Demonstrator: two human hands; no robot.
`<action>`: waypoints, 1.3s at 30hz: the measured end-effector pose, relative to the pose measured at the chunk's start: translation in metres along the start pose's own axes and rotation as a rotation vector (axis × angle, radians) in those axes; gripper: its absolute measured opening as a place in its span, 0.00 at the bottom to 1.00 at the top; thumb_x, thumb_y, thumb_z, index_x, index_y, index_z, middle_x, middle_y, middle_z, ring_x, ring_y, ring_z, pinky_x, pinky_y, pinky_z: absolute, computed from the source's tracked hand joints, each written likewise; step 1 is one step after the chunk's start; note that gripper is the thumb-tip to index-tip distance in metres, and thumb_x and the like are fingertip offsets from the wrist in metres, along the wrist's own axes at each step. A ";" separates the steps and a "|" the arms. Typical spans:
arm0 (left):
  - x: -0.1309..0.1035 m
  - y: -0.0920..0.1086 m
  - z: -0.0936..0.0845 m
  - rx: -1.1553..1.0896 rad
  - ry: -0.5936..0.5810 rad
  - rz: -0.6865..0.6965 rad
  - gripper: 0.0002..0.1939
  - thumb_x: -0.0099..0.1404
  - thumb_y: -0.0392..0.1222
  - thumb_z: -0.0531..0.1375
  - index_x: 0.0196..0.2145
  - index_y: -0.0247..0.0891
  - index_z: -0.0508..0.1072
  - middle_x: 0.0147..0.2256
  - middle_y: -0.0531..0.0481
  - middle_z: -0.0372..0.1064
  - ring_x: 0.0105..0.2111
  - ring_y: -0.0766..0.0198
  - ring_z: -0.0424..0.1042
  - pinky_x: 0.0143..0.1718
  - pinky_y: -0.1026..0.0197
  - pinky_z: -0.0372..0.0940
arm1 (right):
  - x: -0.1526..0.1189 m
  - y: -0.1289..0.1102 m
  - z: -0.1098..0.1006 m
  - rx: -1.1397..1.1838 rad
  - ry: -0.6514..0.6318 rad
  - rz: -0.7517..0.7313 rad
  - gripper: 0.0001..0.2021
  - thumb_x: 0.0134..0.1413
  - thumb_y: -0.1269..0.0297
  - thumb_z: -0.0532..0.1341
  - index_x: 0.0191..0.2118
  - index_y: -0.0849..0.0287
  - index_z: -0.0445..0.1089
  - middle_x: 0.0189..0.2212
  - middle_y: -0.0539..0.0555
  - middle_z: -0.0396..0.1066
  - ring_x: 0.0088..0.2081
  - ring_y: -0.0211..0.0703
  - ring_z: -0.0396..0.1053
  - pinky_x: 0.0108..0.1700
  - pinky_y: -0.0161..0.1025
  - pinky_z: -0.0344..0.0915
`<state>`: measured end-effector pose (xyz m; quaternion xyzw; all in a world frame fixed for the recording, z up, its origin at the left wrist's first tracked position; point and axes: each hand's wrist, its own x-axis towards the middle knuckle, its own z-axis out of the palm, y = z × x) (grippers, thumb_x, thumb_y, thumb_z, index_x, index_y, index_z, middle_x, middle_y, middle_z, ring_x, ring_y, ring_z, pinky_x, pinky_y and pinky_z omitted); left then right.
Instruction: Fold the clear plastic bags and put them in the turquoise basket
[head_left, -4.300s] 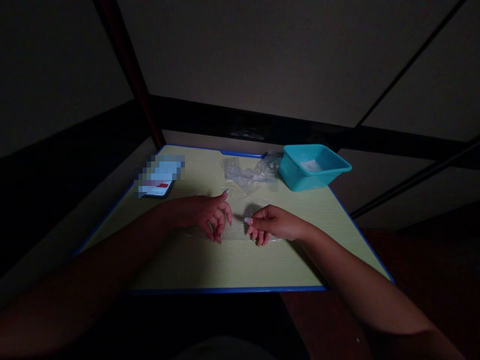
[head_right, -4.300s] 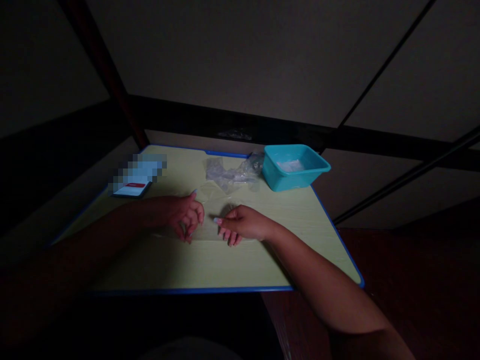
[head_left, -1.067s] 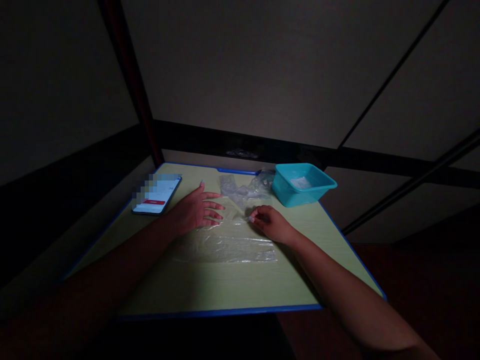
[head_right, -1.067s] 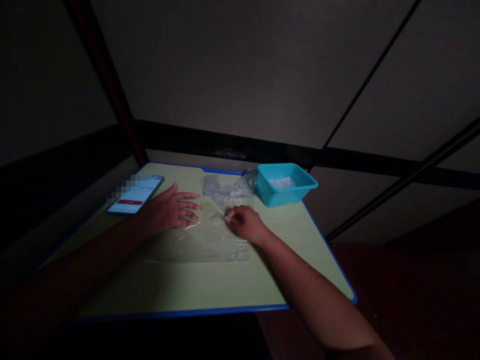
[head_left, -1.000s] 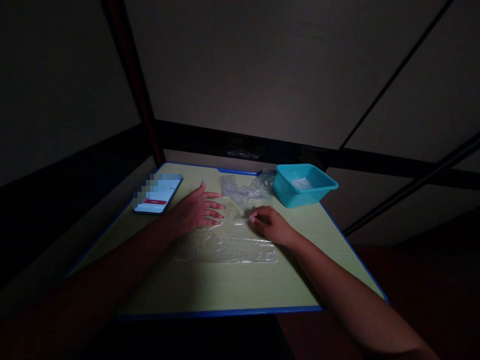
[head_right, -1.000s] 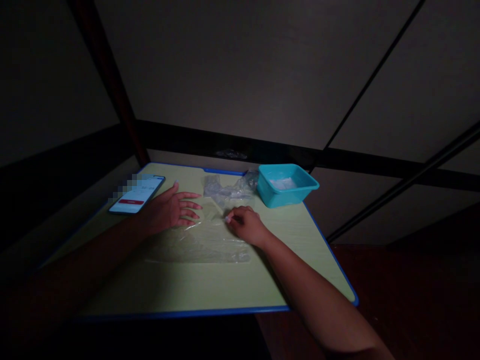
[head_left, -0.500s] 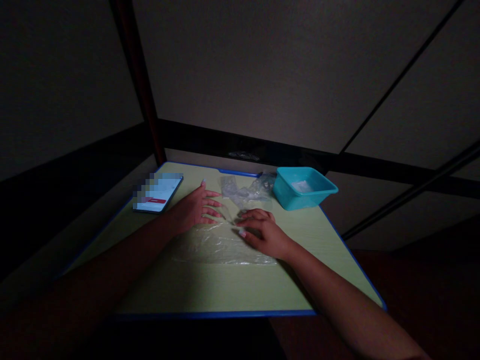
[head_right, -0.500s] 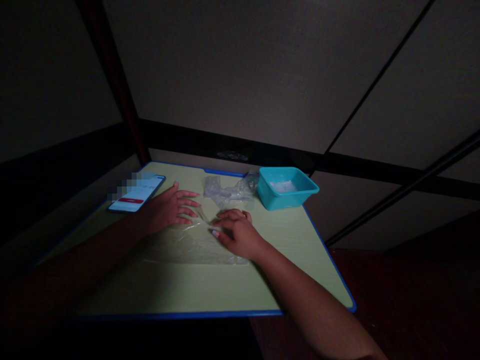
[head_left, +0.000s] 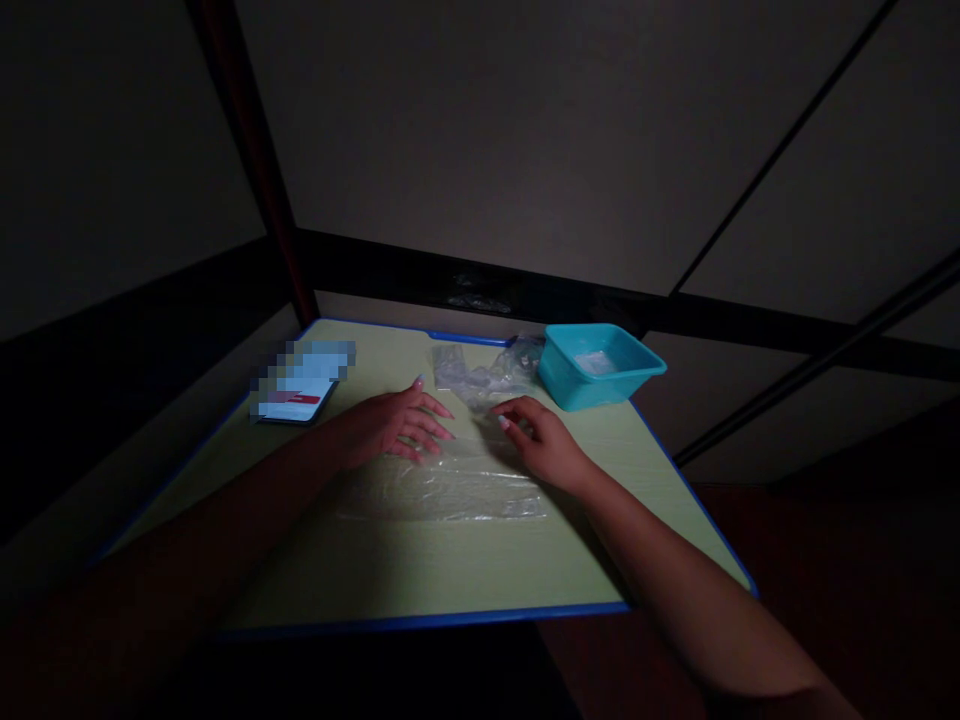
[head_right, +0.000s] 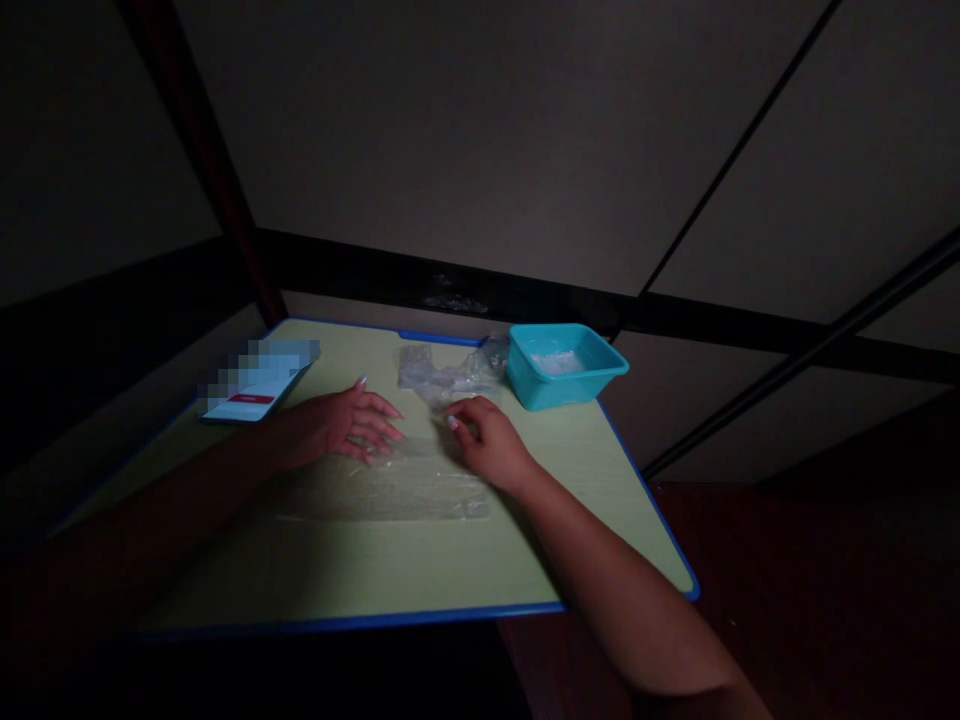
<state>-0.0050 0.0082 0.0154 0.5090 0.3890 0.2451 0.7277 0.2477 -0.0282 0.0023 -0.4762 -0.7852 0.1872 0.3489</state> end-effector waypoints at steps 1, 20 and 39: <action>0.000 0.000 0.000 0.008 0.000 -0.005 0.31 0.61 0.68 0.53 0.38 0.34 0.74 0.38 0.34 0.76 0.35 0.49 0.75 0.35 0.51 0.67 | 0.001 0.002 0.000 0.038 0.020 0.055 0.09 0.58 0.65 0.55 0.41 0.60 0.70 0.37 0.56 0.72 0.39 0.44 0.68 0.42 0.40 0.64; -0.009 0.014 0.009 -0.153 0.180 0.242 0.32 0.67 0.64 0.46 0.27 0.32 0.73 0.21 0.44 0.69 0.17 0.65 0.64 0.19 0.63 0.58 | 0.007 0.007 0.007 0.532 0.003 0.507 0.11 0.52 0.56 0.60 0.29 0.59 0.65 0.20 0.47 0.66 0.18 0.34 0.64 0.20 0.31 0.61; 0.003 -0.004 0.000 -0.116 -0.066 -0.156 0.26 0.69 0.56 0.47 0.38 0.31 0.74 0.38 0.32 0.76 0.40 0.45 0.76 0.46 0.48 0.66 | 0.011 0.002 -0.001 0.724 -0.056 0.711 0.11 0.60 0.63 0.59 0.29 0.63 0.68 0.20 0.53 0.71 0.19 0.37 0.71 0.20 0.31 0.67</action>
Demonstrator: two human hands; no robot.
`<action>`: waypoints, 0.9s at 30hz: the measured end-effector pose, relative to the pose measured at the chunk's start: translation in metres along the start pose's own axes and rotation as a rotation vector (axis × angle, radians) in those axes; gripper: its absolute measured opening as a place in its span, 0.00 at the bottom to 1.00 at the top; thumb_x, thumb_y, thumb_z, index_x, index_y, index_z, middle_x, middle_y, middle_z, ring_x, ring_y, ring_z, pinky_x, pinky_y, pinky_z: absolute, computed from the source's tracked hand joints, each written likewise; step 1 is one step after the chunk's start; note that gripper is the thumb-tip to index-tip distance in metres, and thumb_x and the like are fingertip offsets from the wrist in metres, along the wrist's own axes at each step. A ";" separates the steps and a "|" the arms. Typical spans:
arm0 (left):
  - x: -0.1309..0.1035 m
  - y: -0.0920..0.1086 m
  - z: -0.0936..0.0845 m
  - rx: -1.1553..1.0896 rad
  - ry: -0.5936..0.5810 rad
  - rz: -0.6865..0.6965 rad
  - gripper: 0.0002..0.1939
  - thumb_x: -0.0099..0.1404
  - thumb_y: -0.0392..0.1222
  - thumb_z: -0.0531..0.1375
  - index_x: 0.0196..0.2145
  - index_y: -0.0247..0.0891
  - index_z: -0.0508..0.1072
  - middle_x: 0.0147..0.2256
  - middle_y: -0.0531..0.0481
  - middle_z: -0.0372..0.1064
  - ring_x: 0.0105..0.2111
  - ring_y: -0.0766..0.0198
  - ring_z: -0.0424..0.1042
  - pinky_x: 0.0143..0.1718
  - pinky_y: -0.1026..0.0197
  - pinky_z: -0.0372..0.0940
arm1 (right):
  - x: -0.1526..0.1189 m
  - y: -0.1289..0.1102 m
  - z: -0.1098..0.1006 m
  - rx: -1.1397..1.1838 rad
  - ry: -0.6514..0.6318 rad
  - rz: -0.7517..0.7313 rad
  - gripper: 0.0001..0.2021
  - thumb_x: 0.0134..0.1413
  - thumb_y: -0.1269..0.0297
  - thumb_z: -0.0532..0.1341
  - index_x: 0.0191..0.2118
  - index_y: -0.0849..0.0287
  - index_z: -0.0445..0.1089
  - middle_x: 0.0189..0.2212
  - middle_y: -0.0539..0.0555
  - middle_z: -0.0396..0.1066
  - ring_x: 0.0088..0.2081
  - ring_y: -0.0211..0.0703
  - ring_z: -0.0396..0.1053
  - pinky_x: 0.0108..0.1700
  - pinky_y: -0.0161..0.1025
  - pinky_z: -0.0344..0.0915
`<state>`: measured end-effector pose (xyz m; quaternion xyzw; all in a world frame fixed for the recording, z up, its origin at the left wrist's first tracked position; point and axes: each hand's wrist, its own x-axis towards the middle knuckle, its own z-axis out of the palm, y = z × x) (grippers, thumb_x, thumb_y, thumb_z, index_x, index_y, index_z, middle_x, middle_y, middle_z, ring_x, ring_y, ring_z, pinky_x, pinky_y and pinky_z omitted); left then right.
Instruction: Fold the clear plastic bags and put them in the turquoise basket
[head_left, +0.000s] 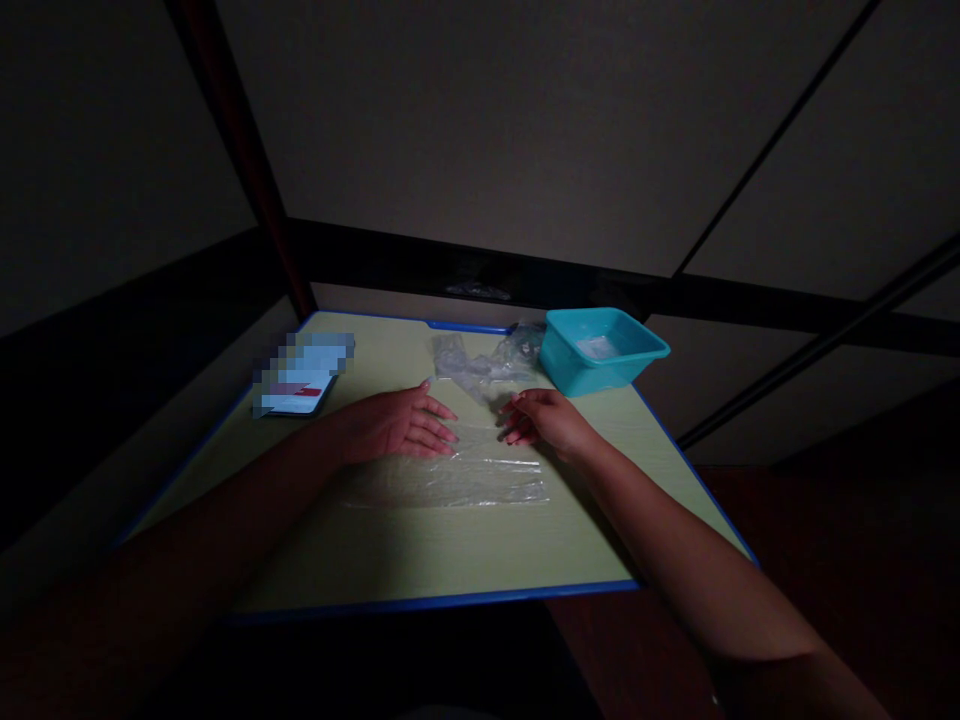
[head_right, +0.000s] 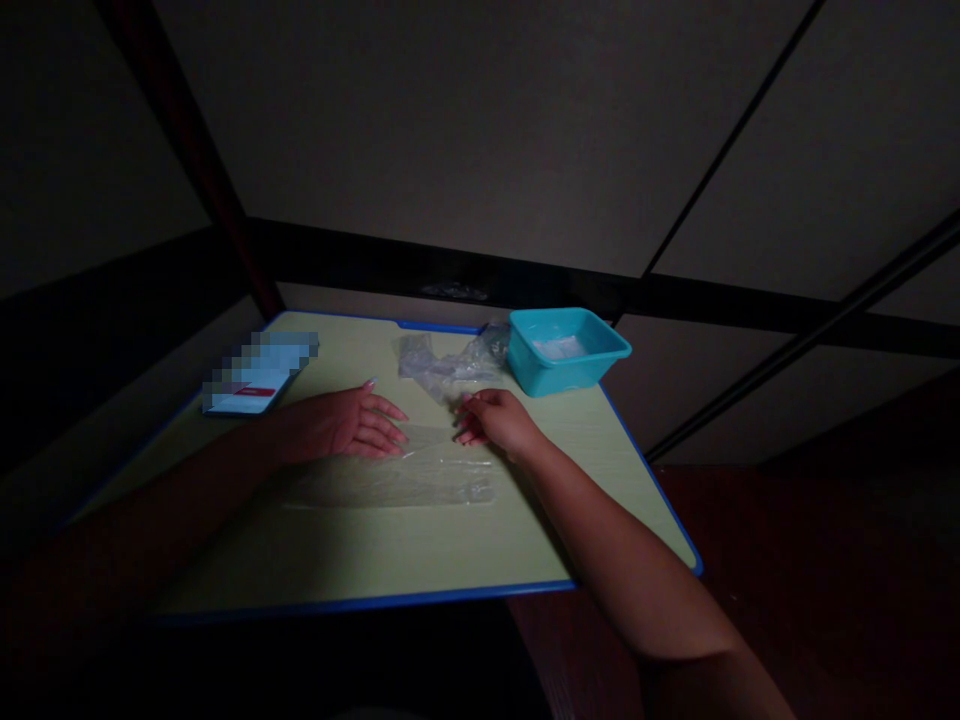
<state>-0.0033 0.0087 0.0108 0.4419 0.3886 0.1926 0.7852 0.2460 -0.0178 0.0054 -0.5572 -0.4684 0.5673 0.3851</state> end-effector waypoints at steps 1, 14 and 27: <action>-0.001 0.001 0.000 -0.025 -0.004 0.025 0.26 0.69 0.56 0.47 0.39 0.31 0.74 0.38 0.31 0.76 0.40 0.45 0.76 0.46 0.47 0.66 | -0.001 -0.002 0.000 0.016 -0.001 -0.006 0.11 0.60 0.63 0.58 0.29 0.63 0.69 0.20 0.53 0.71 0.19 0.37 0.71 0.21 0.30 0.67; 0.002 -0.001 -0.011 -0.024 -0.100 -0.003 0.27 0.66 0.61 0.51 0.42 0.32 0.72 0.42 0.35 0.75 0.46 0.44 0.73 0.49 0.45 0.64 | -0.003 -0.005 0.005 0.132 -0.037 0.165 0.16 0.66 0.65 0.50 0.33 0.65 0.71 0.23 0.53 0.73 0.24 0.38 0.74 0.25 0.32 0.69; -0.004 0.003 -0.009 -0.034 -0.105 0.044 0.30 0.64 0.64 0.52 0.50 0.34 0.68 0.50 0.33 0.70 0.50 0.43 0.71 0.47 0.44 0.66 | -0.006 -0.005 0.004 0.170 -0.058 0.143 0.14 0.65 0.62 0.51 0.36 0.64 0.71 0.28 0.54 0.74 0.27 0.40 0.75 0.30 0.35 0.71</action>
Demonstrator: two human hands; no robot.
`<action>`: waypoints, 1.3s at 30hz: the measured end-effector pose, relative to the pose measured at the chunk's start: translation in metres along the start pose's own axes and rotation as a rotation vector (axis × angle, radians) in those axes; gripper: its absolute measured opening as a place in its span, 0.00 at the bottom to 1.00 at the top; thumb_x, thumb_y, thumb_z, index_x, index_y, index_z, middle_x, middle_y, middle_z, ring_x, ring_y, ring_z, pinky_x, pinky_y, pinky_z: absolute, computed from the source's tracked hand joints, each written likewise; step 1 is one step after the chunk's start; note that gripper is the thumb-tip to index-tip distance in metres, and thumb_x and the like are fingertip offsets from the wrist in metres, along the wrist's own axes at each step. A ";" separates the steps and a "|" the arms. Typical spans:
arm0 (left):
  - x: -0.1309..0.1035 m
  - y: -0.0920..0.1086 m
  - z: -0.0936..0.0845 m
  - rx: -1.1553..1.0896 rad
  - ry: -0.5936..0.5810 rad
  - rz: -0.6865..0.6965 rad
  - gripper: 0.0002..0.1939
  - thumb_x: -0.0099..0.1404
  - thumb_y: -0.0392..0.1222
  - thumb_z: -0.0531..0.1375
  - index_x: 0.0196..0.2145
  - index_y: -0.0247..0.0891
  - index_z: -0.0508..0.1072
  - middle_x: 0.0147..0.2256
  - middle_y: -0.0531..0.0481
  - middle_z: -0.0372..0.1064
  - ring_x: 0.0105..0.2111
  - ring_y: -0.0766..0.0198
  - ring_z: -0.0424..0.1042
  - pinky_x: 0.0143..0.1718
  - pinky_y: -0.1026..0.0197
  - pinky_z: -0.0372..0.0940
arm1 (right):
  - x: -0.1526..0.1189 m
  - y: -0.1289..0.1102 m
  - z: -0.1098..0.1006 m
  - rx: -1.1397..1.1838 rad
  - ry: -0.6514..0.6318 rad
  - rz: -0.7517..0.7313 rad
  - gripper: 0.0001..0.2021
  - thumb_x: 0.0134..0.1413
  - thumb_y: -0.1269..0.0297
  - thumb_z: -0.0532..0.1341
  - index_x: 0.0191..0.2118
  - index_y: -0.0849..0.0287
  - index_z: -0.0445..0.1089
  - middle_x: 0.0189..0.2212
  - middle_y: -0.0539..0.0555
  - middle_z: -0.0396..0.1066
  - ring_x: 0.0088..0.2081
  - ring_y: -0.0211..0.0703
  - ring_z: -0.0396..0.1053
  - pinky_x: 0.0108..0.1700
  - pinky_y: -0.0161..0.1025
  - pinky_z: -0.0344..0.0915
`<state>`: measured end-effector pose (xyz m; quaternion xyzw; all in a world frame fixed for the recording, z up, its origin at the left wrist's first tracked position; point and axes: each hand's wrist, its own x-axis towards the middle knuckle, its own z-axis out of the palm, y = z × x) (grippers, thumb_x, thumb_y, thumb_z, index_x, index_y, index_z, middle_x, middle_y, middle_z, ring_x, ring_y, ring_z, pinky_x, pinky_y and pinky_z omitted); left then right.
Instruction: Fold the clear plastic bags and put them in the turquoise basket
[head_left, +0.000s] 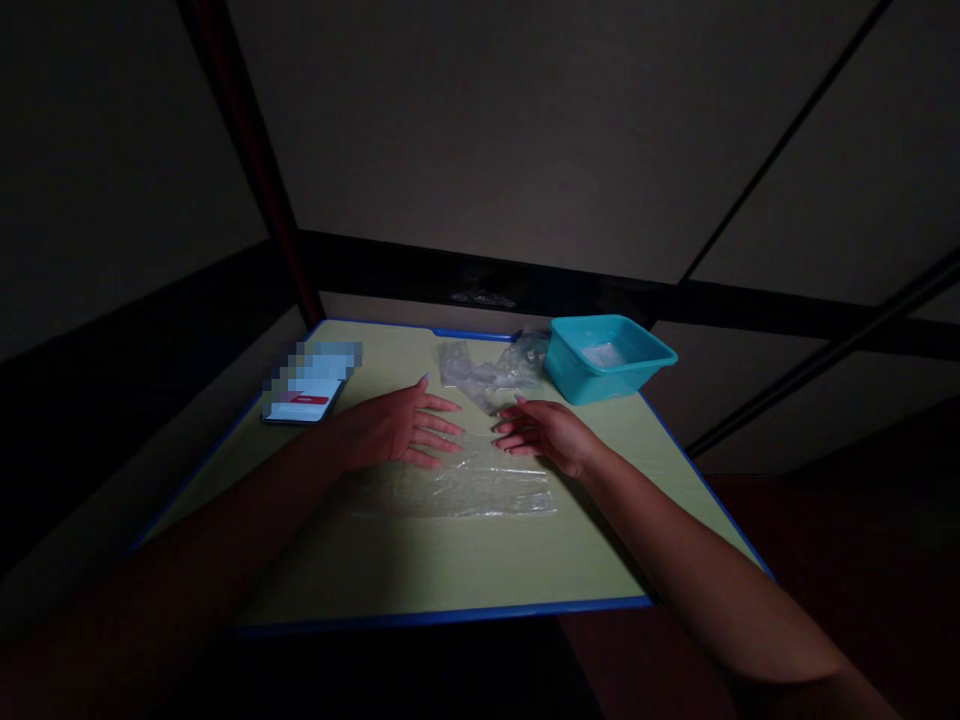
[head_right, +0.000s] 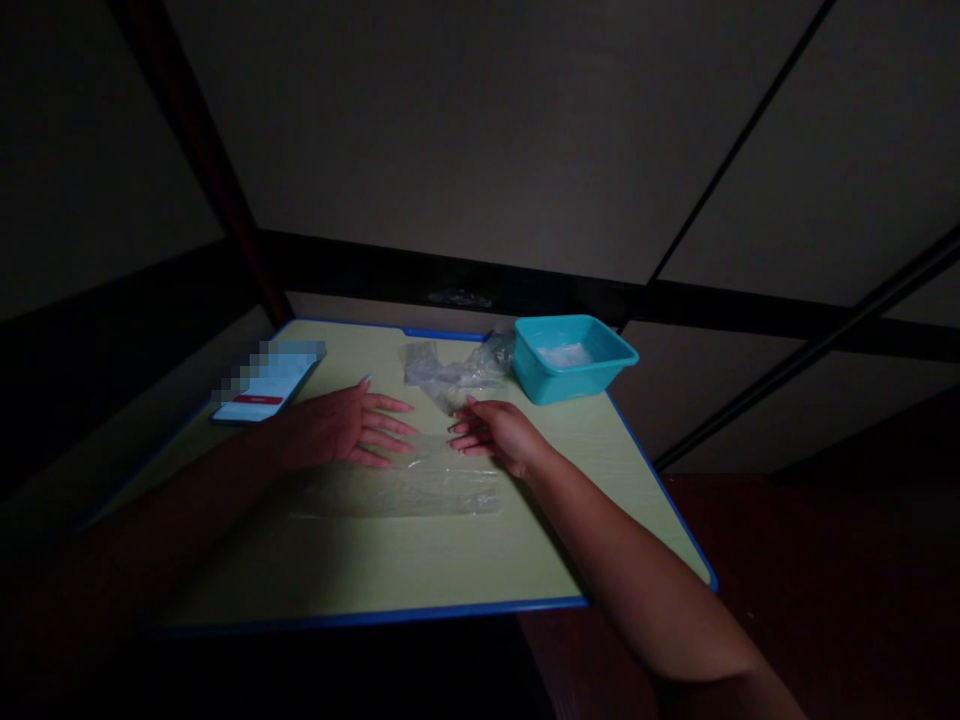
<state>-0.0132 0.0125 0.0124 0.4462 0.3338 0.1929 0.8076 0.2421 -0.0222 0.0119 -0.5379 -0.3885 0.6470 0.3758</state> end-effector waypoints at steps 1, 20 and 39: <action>0.000 0.000 -0.001 -0.005 -0.013 0.014 0.30 0.64 0.64 0.52 0.50 0.34 0.68 0.49 0.33 0.71 0.49 0.43 0.71 0.47 0.43 0.66 | 0.000 0.000 0.000 0.009 -0.004 -0.012 0.14 0.65 0.62 0.51 0.36 0.64 0.71 0.29 0.54 0.74 0.28 0.40 0.76 0.30 0.35 0.71; -0.007 -0.001 -0.003 0.086 -0.097 -0.026 0.29 0.60 0.62 0.59 0.47 0.34 0.70 0.41 0.38 0.75 0.41 0.49 0.75 0.41 0.49 0.69 | 0.006 0.010 -0.008 -0.610 0.126 -0.619 0.09 0.53 0.60 0.62 0.29 0.60 0.69 0.26 0.50 0.69 0.27 0.37 0.65 0.31 0.34 0.62; -0.007 -0.001 -0.003 0.188 0.034 -0.068 0.29 0.57 0.64 0.61 0.45 0.37 0.69 0.40 0.41 0.75 0.35 0.50 0.78 0.30 0.58 0.69 | 0.003 0.012 -0.007 -1.272 0.077 -0.568 0.11 0.46 0.64 0.70 0.34 0.60 0.69 0.32 0.54 0.69 0.38 0.45 0.62 0.39 0.37 0.56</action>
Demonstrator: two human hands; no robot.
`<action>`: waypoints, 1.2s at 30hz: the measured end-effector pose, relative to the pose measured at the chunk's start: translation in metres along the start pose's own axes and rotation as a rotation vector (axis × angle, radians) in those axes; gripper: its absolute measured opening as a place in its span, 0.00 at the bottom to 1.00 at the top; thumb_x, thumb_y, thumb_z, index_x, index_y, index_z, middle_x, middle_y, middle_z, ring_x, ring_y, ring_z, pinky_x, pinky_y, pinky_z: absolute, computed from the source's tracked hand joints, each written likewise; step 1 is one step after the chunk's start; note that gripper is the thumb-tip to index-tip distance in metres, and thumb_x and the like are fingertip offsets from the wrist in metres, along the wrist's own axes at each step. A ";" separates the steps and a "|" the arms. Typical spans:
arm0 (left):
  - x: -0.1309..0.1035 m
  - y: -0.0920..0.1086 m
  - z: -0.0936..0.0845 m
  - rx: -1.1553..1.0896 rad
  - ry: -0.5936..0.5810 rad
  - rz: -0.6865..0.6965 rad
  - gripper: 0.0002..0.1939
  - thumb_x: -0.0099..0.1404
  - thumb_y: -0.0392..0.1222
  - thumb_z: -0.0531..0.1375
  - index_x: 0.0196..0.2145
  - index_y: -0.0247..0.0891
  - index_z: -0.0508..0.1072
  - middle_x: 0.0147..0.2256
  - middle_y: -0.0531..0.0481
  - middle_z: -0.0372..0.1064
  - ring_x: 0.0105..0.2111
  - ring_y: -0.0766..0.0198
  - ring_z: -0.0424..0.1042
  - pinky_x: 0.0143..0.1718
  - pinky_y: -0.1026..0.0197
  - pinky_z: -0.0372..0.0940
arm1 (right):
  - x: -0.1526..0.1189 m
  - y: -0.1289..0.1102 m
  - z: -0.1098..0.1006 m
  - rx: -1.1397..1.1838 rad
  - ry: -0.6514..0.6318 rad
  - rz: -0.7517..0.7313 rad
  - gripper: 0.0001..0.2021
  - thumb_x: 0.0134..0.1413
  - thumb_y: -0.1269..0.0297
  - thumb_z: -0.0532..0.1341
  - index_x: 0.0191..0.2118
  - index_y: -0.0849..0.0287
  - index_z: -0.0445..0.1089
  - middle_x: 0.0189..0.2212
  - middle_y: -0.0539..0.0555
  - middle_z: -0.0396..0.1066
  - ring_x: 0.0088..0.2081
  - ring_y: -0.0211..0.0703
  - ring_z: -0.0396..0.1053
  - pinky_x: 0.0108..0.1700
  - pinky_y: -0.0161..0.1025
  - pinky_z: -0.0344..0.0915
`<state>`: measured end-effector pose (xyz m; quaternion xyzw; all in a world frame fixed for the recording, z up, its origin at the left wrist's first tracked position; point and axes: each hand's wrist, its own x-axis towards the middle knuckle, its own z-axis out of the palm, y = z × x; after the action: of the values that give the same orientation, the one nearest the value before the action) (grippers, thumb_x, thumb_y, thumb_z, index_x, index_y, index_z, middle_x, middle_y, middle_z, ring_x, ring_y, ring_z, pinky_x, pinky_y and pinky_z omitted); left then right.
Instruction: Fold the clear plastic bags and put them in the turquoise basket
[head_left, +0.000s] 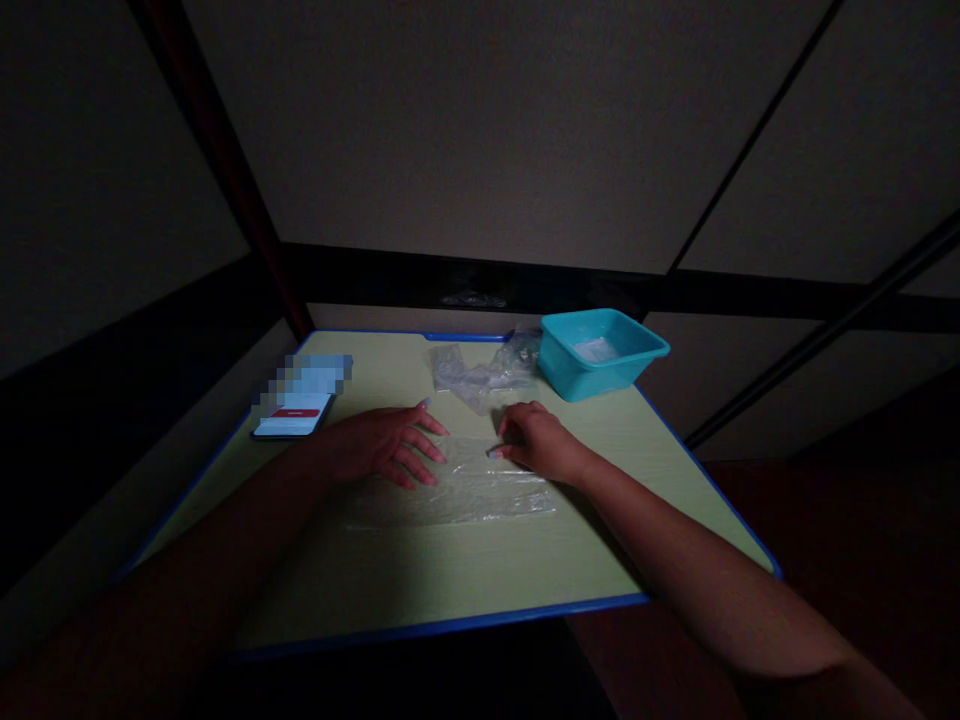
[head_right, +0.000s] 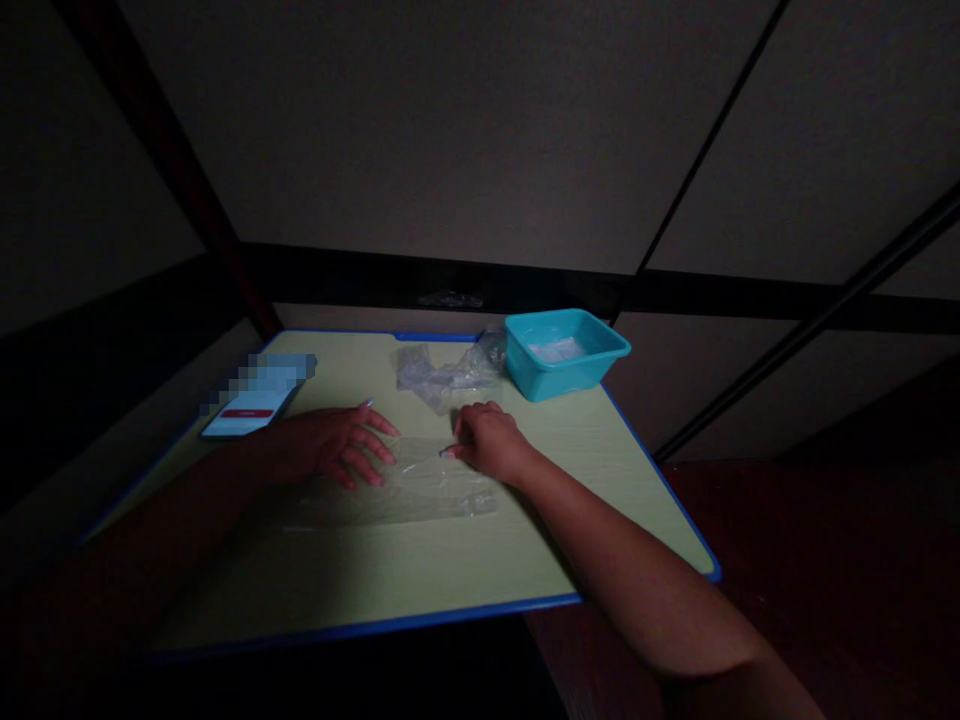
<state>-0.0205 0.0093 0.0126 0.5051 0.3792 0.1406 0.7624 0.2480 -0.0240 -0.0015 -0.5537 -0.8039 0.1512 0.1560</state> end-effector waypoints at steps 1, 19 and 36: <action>0.001 -0.001 0.000 0.002 0.000 0.000 0.29 0.57 0.64 0.61 0.44 0.37 0.69 0.40 0.41 0.75 0.35 0.50 0.78 0.30 0.58 0.69 | 0.000 -0.001 0.000 -0.008 -0.008 -0.002 0.11 0.46 0.64 0.70 0.34 0.60 0.69 0.33 0.55 0.69 0.38 0.45 0.62 0.40 0.38 0.55; 0.005 0.011 0.006 -0.118 0.349 0.243 0.18 0.67 0.51 0.55 0.34 0.32 0.73 0.28 0.46 0.74 0.22 0.64 0.73 0.21 0.64 0.65 | 0.000 0.001 0.005 -0.044 0.012 -0.002 0.08 0.52 0.63 0.67 0.30 0.59 0.68 0.32 0.55 0.68 0.40 0.47 0.60 0.40 0.39 0.53; 0.009 0.012 0.002 -0.065 0.738 0.447 0.16 0.62 0.51 0.59 0.26 0.34 0.72 0.26 0.50 0.70 0.22 0.68 0.69 0.23 0.66 0.62 | 0.000 0.001 0.008 -0.032 -0.008 -0.010 0.10 0.46 0.62 0.70 0.28 0.59 0.70 0.32 0.54 0.68 0.40 0.47 0.60 0.39 0.39 0.52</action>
<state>-0.0106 0.0187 0.0201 0.4662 0.5032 0.4856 0.5419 0.2452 -0.0242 -0.0089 -0.5514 -0.8097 0.1395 0.1448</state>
